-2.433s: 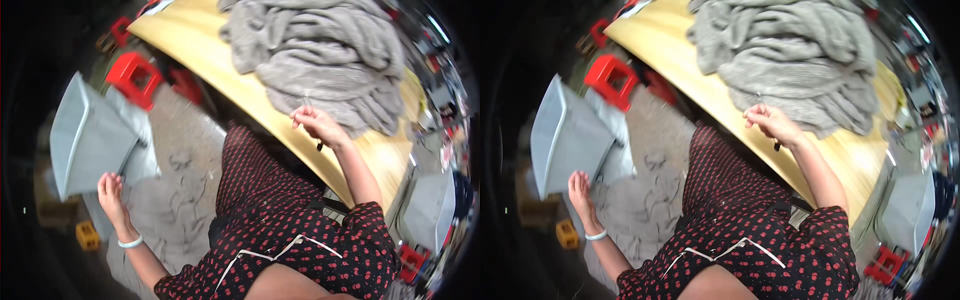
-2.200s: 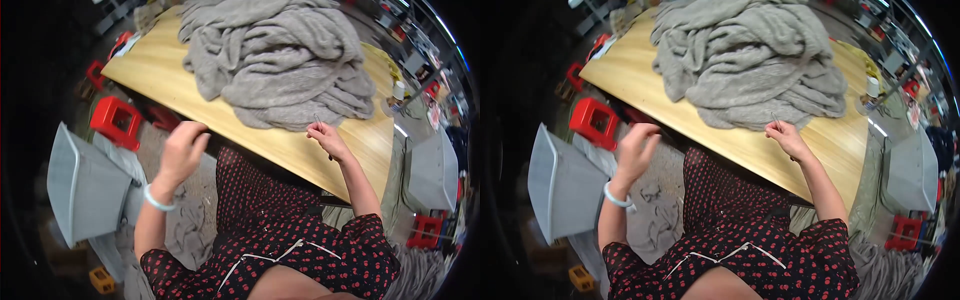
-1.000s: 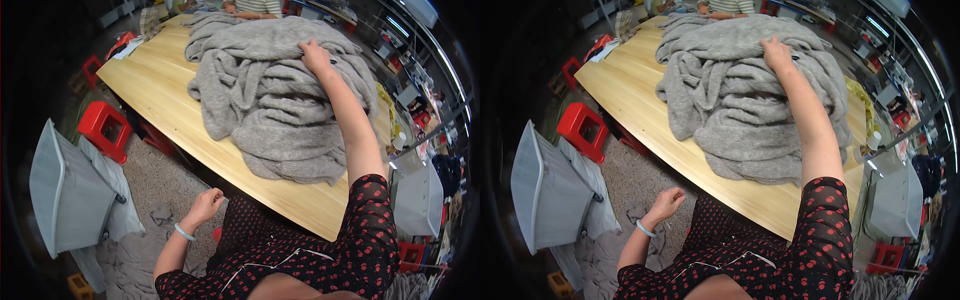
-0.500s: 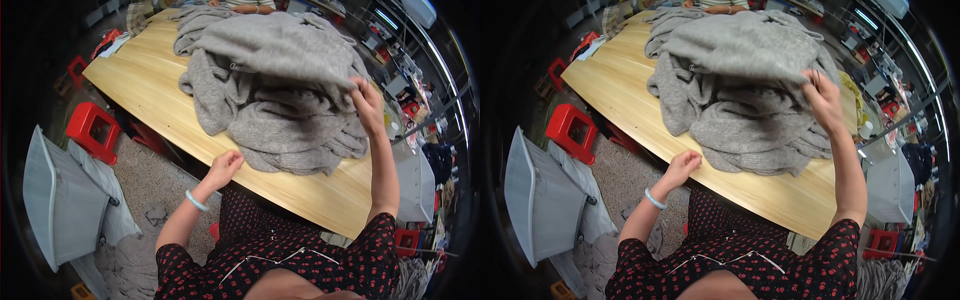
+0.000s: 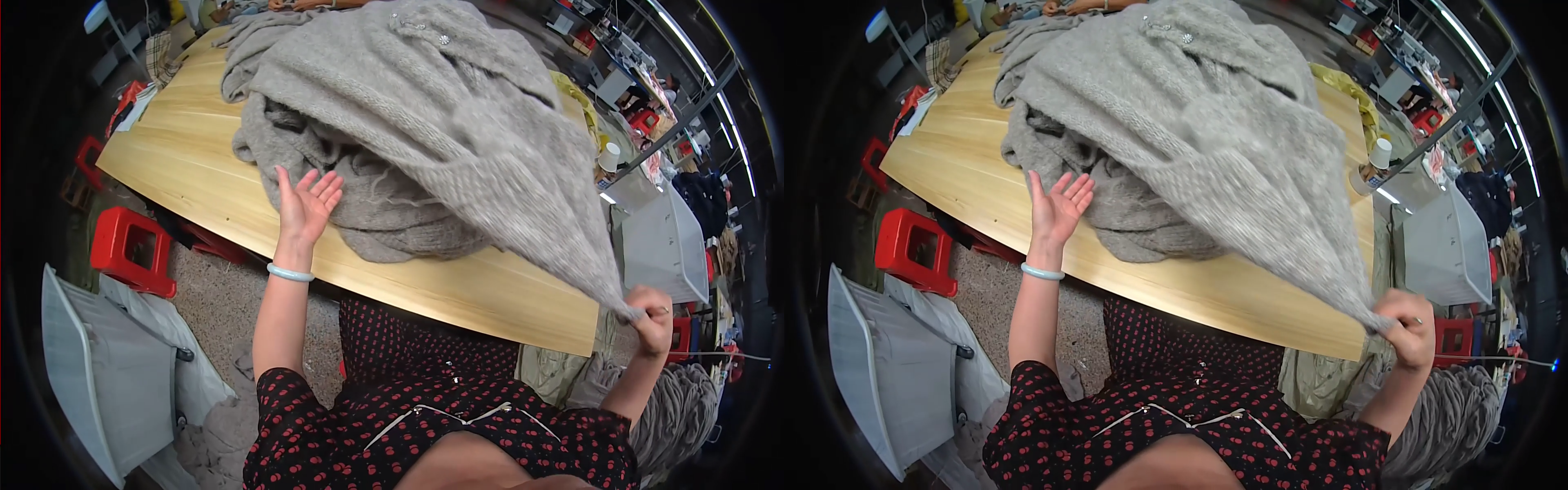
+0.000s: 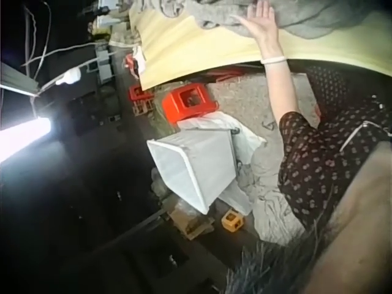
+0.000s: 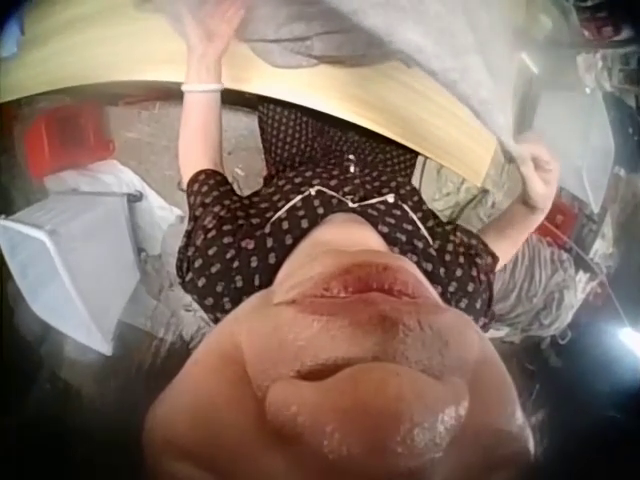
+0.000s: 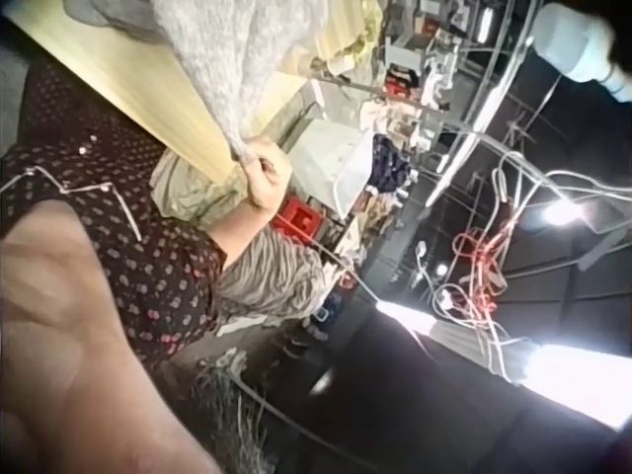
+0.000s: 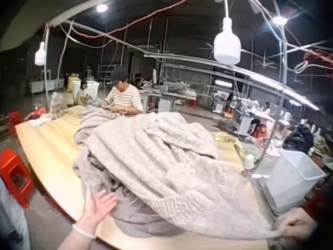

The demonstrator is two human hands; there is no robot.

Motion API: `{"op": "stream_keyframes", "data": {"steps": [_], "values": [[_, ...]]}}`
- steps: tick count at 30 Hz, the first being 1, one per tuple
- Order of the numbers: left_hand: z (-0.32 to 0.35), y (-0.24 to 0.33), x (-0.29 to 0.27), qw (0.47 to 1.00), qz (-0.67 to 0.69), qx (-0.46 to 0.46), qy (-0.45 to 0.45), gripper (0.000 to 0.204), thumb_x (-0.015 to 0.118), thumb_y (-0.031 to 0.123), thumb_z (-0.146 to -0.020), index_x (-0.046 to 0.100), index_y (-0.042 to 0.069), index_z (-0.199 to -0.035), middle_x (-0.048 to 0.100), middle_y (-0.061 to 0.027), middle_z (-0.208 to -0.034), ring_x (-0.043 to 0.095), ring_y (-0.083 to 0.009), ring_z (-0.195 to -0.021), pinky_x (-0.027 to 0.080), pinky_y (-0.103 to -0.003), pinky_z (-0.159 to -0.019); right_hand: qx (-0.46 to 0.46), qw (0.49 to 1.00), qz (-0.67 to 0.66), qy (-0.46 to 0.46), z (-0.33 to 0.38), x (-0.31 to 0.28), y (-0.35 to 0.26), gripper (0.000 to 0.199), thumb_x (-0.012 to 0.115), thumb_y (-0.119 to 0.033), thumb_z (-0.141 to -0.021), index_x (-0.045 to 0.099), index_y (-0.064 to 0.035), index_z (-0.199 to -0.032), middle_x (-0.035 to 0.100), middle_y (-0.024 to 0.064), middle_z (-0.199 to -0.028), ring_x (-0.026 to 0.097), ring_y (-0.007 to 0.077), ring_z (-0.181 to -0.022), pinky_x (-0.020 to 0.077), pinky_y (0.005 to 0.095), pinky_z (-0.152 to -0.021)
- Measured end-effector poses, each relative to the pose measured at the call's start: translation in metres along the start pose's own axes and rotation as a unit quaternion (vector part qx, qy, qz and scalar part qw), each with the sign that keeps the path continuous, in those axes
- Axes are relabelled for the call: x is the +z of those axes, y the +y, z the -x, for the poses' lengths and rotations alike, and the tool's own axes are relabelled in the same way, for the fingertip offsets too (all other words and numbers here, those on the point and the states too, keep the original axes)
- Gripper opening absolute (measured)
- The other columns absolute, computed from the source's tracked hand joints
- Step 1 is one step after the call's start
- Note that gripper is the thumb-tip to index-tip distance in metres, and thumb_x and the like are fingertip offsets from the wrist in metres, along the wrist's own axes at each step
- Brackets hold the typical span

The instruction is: Inspect and repair loose threads on a knitted sweater using a small latch hook tool.

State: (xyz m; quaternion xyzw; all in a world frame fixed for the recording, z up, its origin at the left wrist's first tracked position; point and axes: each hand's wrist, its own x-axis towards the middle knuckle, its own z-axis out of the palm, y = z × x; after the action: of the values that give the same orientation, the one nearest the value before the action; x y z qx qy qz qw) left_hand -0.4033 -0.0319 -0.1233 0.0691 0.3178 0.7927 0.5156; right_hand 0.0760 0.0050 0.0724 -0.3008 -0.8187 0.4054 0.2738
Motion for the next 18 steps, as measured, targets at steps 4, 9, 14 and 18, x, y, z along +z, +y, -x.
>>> {"op": "stream_keyframes", "data": {"steps": [4,9,14,18], "values": [[-0.01,-0.002,0.013,1.0,0.027,0.007,-0.002,0.1,0.041,0.069,-0.076,0.007,-0.004,-0.134,0.028,-0.028,-0.13,0.038,-0.037,-0.117,0.039,-0.041,-0.092,0.053,0.996,-0.057,0.045,0.055,-0.037,0.037,0.015,0.063,-0.014,-0.067,0.056,0.0,-0.065,0.054,0.0055,-0.061,0.045,0.0129,-0.051,0.0329,0.0255,-0.048],[-0.032,-0.015,0.037,1.0,0.004,-0.01,0.001,0.104,0.047,0.069,-0.073,0.004,-0.003,-0.135,0.024,-0.0258,-0.133,0.031,-0.0361,-0.122,0.029,-0.045,-0.099,0.331,0.938,-0.065,0.082,0.077,-0.053,0.103,0.017,0.063,-0.018,-0.076,0.056,-0.0029,-0.075,0.047,-0.0042,-0.061,0.039,0.0039,-0.05,0.0271,0.0199,-0.044],[-0.061,-0.011,0.068,0.999,-0.05,-0.007,0.01,0.092,0.052,0.059,-0.077,0.013,-0.002,-0.135,0.025,-0.0183,-0.137,0.031,-0.0304,-0.123,0.025,-0.045,-0.102,0.103,0.957,0.227,0.148,-0.044,0.005,0.098,0.017,0.057,-0.013,-0.08,0.057,0.0015,-0.088,0.046,-0.0017,-0.061,0.038,0.0037,-0.06,0.032,0.0204,-0.052],[-0.076,0.001,0.06,0.998,-0.049,0.016,-0.034,0.058,0.054,0.034,-0.085,0.034,-0.002,-0.126,0.042,-0.0158,-0.126,0.042,-0.0287,-0.115,0.034,-0.042,-0.098,-0.126,0.967,0.182,0.125,-0.148,0.073,0.034,0.018,0.059,-0.011,-0.079,0.059,-0.0015,-0.094,0.057,0.0046,-0.081,0.053,0.0127,-0.071,0.0421,0.0239,-0.062]]}}
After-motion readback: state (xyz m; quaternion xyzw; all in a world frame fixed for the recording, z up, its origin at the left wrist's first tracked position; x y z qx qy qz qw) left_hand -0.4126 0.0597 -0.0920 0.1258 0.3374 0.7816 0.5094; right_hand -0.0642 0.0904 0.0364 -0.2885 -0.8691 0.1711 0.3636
